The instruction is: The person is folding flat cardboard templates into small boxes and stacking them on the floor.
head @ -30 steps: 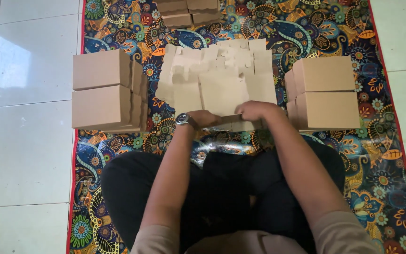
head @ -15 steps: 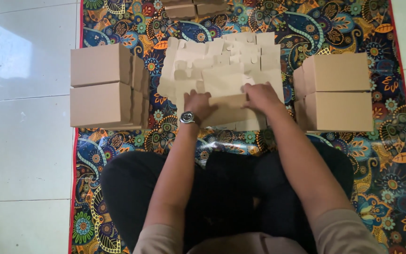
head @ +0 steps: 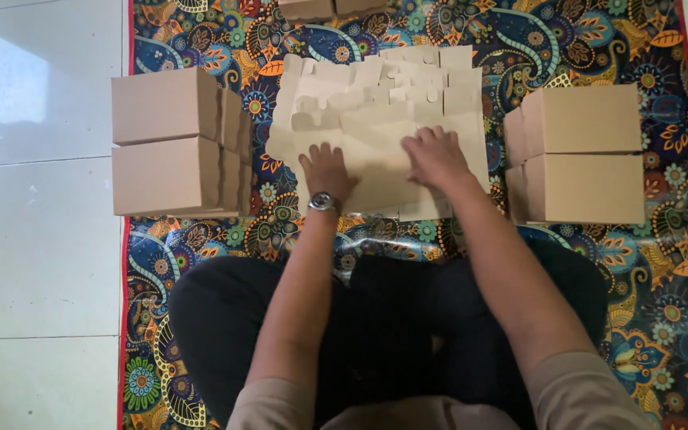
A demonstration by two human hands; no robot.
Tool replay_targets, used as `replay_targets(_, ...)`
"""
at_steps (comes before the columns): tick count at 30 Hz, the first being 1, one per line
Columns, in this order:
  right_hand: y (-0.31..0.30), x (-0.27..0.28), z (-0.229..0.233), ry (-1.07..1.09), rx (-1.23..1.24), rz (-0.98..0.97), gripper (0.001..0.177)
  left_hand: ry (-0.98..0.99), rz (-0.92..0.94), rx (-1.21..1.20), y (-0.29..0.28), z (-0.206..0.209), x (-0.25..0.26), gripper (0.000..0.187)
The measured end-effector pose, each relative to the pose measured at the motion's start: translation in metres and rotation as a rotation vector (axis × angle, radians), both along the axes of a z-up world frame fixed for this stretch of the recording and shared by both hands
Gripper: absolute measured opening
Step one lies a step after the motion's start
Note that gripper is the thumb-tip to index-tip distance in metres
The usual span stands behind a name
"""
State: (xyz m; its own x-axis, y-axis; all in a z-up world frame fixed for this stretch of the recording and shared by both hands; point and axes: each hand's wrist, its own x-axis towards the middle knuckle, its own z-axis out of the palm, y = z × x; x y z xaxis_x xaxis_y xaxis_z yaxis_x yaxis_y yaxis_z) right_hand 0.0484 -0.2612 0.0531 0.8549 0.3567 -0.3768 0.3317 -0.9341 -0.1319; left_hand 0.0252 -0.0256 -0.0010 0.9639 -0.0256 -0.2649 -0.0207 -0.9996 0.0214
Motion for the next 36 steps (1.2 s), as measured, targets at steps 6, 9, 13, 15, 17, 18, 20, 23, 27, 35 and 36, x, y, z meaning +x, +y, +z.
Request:
replay_targets(6, 0.012, -0.008, -0.030, -0.026, 0.180, 0.115, 0.028, 0.143, -0.220, -0.096, -0.029, -0.046, -0.006, 0.092)
replay_targets(9, 0.016, -0.017, -0.024, 0.034, 0.058, 0.150, 0.060, 0.121, -0.187, -0.134, -0.033, -0.037, -0.020, 0.097)
replay_targets(13, 0.021, -0.028, 0.000, -0.079, -0.128, 0.186, 0.061, 0.109, -0.164, -0.061, -0.034, -0.042, -0.028, 0.098)
replay_targets(15, 0.019, -0.031, 0.013, -0.142, -0.184, 0.208, 0.065, 0.071, -0.171, -0.038, -0.030, -0.035, -0.030, 0.100)
replay_targets(17, 0.013, -0.041, 0.011, -0.034, -0.046, 0.103, 0.061, 0.067, -0.224, -0.046, -0.031, -0.022, -0.042, 0.096)
replay_targets(18, 0.015, -0.040, 0.008, -0.044, -0.050, 0.106, 0.061, 0.056, -0.221, -0.049, -0.030, -0.012, -0.039, 0.096)
replay_targets(20, 0.013, -0.046, -0.002, -0.053, -0.070, 0.121, 0.078, 0.074, -0.304, -0.100, -0.032, 0.003, -0.036, 0.117)
replay_targets(23, 0.015, -0.045, 0.005, -0.012, -0.041, 0.045, 0.047, 0.054, -0.370, -0.041, -0.036, -0.023, -0.017, 0.091)
replay_targets(27, 0.006, -0.044, 0.039, -0.146, 0.278, -0.018, 0.021, -0.070, -0.465, 0.027, -0.035, 0.001, -0.011, 0.048)
replay_targets(35, -0.031, -0.007, 0.019, 0.234, 0.230, -0.215, 0.065, 0.140, -0.539, 0.009, -0.031, -0.045, -0.047, 0.059)
replay_targets(36, -0.028, -0.006, 0.020, 0.241, 0.229, -0.215, 0.065, 0.147, -0.539, 0.008, -0.034, -0.025, -0.060, 0.059)
